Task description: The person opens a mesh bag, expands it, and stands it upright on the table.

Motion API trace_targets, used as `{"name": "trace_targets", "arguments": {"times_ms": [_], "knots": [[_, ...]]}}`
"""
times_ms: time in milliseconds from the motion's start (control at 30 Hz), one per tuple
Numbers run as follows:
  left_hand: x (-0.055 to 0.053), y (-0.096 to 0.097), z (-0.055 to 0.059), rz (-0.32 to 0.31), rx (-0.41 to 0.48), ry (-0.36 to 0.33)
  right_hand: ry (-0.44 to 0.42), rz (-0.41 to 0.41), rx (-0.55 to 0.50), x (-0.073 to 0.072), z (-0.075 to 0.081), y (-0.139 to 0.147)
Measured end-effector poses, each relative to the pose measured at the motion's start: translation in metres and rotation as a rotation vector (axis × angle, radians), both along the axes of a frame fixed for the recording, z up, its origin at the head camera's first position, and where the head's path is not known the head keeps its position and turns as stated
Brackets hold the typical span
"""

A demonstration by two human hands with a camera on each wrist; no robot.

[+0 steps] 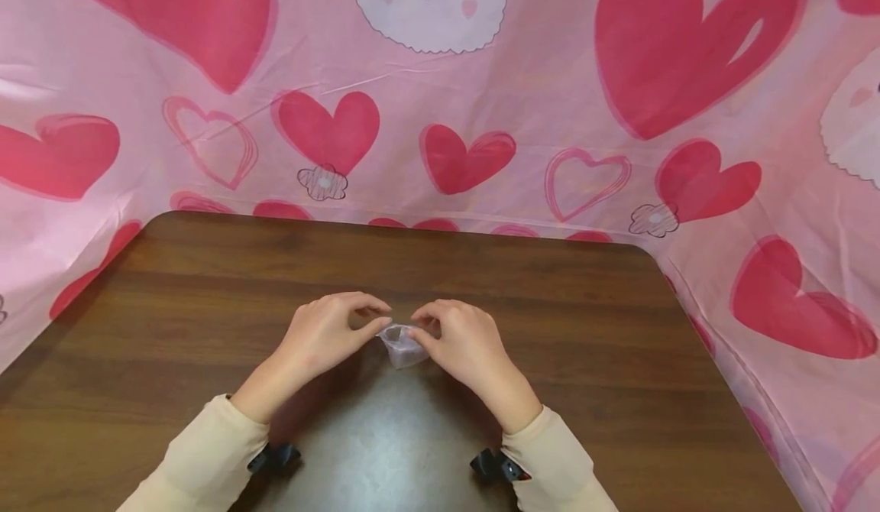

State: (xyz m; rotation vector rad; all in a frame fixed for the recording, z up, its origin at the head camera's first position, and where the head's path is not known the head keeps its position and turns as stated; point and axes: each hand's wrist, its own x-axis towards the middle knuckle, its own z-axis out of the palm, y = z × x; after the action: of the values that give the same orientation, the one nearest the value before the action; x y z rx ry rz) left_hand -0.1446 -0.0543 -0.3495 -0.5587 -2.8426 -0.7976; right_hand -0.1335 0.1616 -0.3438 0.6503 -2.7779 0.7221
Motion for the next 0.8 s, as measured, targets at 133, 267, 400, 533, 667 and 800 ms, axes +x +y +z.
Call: {"name": "trace_targets", "arguments": {"times_ms": [133, 267, 400, 533, 667, 800], "knots": [[-0.004, 0.005, 0.001, -0.03, -0.045, -0.015, 0.003, -0.008, 0.057, -0.003, 0.002, -0.005], [-0.008, 0.009, 0.001, -0.055, -0.086, -0.033, -0.013, -0.001, 0.098, -0.006, 0.004, -0.01], [-0.013, 0.013, 0.001, -0.074, -0.135, -0.051, -0.055, 0.025, 0.127, -0.008, 0.005, -0.012], [-0.016, 0.016, 0.001, -0.077, -0.172, -0.077, -0.076, 0.01, 0.183, -0.009, 0.005, -0.013], [-0.017, 0.014, 0.0, -0.09, -0.201, -0.081, -0.079, -0.032, 0.235, -0.009, 0.004, -0.011], [-0.016, 0.012, 0.0, -0.105, -0.209, -0.065, -0.1, -0.049, 0.254, -0.01, 0.004, -0.007]]}}
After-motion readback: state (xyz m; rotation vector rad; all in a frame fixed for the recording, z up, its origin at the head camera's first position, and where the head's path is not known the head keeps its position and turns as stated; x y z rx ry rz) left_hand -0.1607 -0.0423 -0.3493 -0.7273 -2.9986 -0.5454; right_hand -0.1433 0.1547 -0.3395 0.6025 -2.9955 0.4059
